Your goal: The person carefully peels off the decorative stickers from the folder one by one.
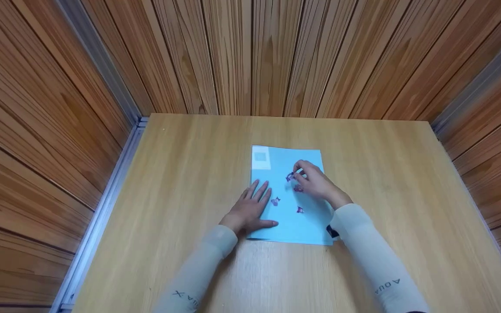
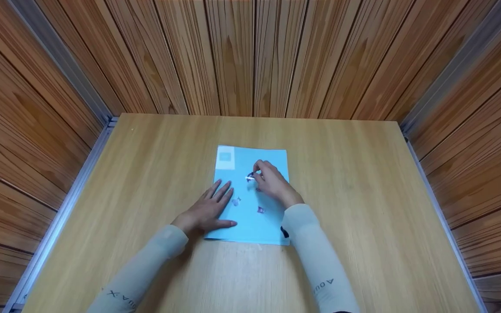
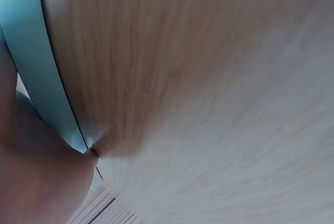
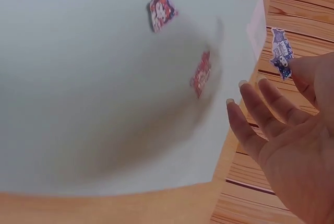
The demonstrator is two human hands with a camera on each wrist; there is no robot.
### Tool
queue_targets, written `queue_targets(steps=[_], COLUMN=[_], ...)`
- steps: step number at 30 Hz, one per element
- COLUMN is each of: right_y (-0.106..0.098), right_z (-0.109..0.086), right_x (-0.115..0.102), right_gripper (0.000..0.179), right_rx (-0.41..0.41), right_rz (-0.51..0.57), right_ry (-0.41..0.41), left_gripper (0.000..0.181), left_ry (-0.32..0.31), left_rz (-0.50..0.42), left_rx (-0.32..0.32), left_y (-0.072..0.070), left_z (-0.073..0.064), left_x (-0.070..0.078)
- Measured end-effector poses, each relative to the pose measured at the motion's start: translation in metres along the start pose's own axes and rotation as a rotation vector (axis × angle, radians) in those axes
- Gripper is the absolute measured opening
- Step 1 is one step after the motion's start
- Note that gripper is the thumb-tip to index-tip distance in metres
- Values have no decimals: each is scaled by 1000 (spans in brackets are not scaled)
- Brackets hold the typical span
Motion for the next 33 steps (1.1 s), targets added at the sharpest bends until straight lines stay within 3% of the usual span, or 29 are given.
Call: queue_targets(steps=[2, 3, 5, 13, 22, 33], right_y=[18, 23, 21, -6, -39, -50], right_z=[27, 36, 39, 33, 25, 17], right_x=[75, 101, 116, 139, 180, 203], right_gripper=[22, 26, 26, 26, 33, 28], right_rx=[-17, -24, -8, 27, 60, 36], right_rz=[-25, -18, -31, -35, -56, -73], right_ry=[10, -19, -7, 38, 168, 180], left_gripper=[101, 102, 102, 100, 101, 102], left_ry=[-30, -42, -39, -26, -11, 2], left_rz=[76, 119, 104, 64, 62, 122], left_rx=[-10, -6, -3, 16, 5, -17], left_y=[43, 61, 65, 58, 59, 63], left_z=[25, 34, 35, 29, 32, 37], left_x=[-30, -43, -48, -49, -44, -43])
Point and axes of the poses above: each hand's wrist, its own z-axis towards the middle knuckle, its own y-axis out of the palm, x = y × z, the point moved 7 cm from there along z, towards the middle knuckle, and after that the axes turned 10 degrees about x, right-handed, at the moved point
